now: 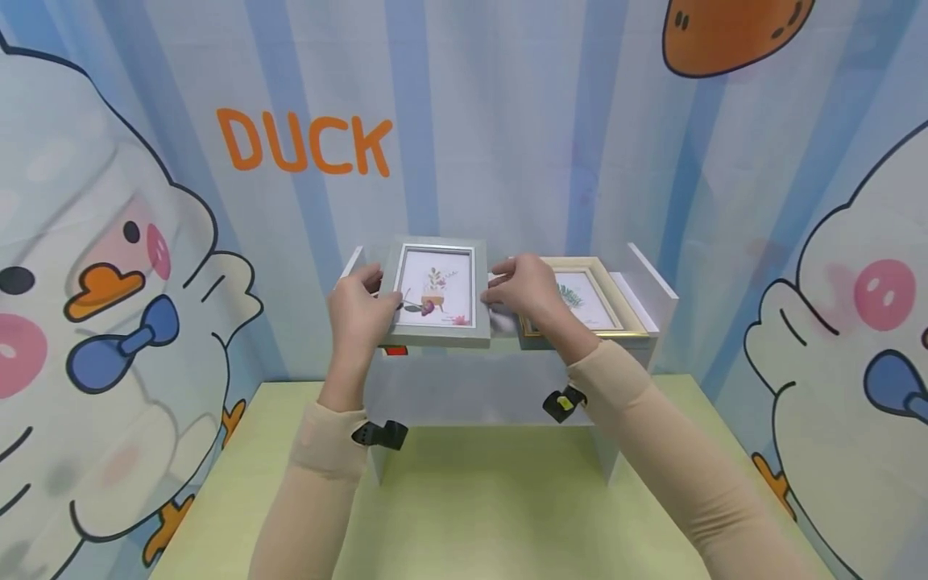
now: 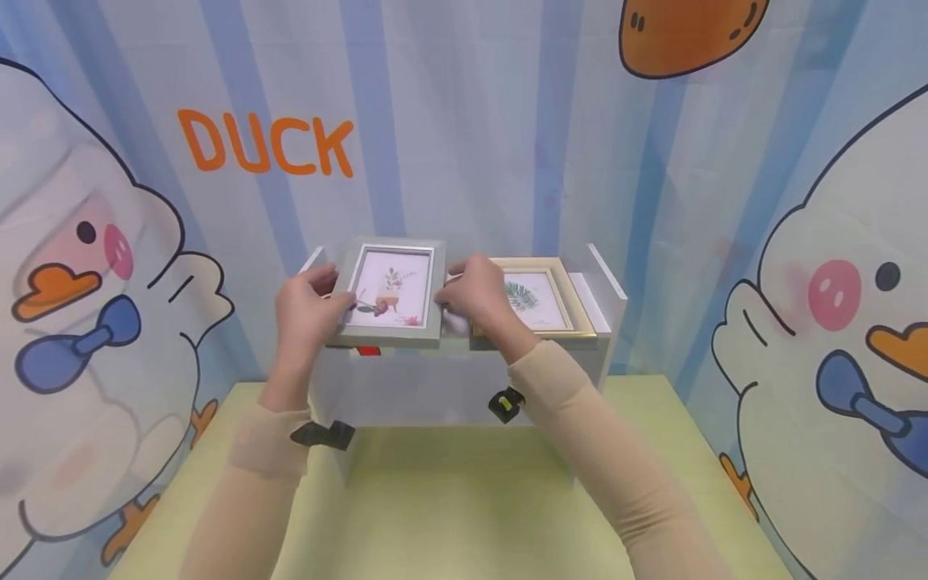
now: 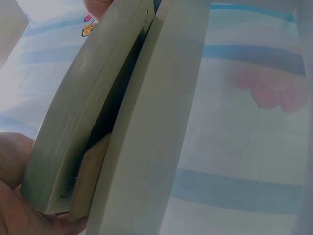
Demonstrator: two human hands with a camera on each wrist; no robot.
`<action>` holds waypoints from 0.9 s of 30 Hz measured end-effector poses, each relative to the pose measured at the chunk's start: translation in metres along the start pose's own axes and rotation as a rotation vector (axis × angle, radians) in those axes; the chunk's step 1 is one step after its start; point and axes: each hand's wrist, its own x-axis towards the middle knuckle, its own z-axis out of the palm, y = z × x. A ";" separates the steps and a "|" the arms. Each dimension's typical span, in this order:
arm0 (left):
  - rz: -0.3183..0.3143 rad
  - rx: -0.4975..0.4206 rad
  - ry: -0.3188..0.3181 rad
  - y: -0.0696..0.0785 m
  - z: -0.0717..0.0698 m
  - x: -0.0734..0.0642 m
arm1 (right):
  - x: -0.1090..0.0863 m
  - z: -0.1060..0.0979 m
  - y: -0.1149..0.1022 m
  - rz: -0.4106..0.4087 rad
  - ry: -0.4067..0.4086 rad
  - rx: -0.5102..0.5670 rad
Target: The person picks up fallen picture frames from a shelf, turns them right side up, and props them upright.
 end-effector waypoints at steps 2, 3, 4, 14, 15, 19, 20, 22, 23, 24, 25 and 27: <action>-0.001 -0.027 0.011 0.001 0.001 0.000 | 0.001 0.000 0.000 0.003 0.007 0.016; -0.003 -0.037 0.013 0.001 0.001 0.000 | 0.001 -0.001 0.000 0.008 0.009 0.028; -0.005 -0.044 0.015 0.002 0.001 0.000 | 0.001 -0.002 0.000 0.014 0.010 0.037; -0.001 -0.114 0.019 0.010 -0.002 0.006 | 0.006 -0.009 -0.007 0.089 -0.008 0.194; -0.002 -0.122 0.021 0.011 -0.002 0.006 | 0.007 -0.010 -0.007 0.089 -0.006 0.211; -0.011 -0.152 0.027 0.013 0.000 0.010 | 0.010 -0.009 -0.007 0.087 0.009 0.290; -0.011 -0.160 0.030 0.013 0.000 0.010 | 0.010 -0.009 -0.006 0.077 0.014 0.312; -0.011 -0.169 0.040 0.013 0.001 0.011 | 0.012 -0.008 -0.006 0.051 0.030 0.343; -0.011 -0.174 0.044 0.013 0.001 0.012 | 0.012 -0.008 -0.007 0.035 0.038 0.359; -0.005 -0.180 0.050 0.013 0.001 0.012 | 0.012 -0.008 -0.007 0.015 0.047 0.371; 0.001 -0.190 0.056 0.014 0.001 0.013 | 0.013 -0.008 -0.007 -0.004 0.056 0.381; 0.013 -0.214 0.066 0.015 0.001 0.014 | 0.013 -0.008 -0.009 -0.026 0.078 0.393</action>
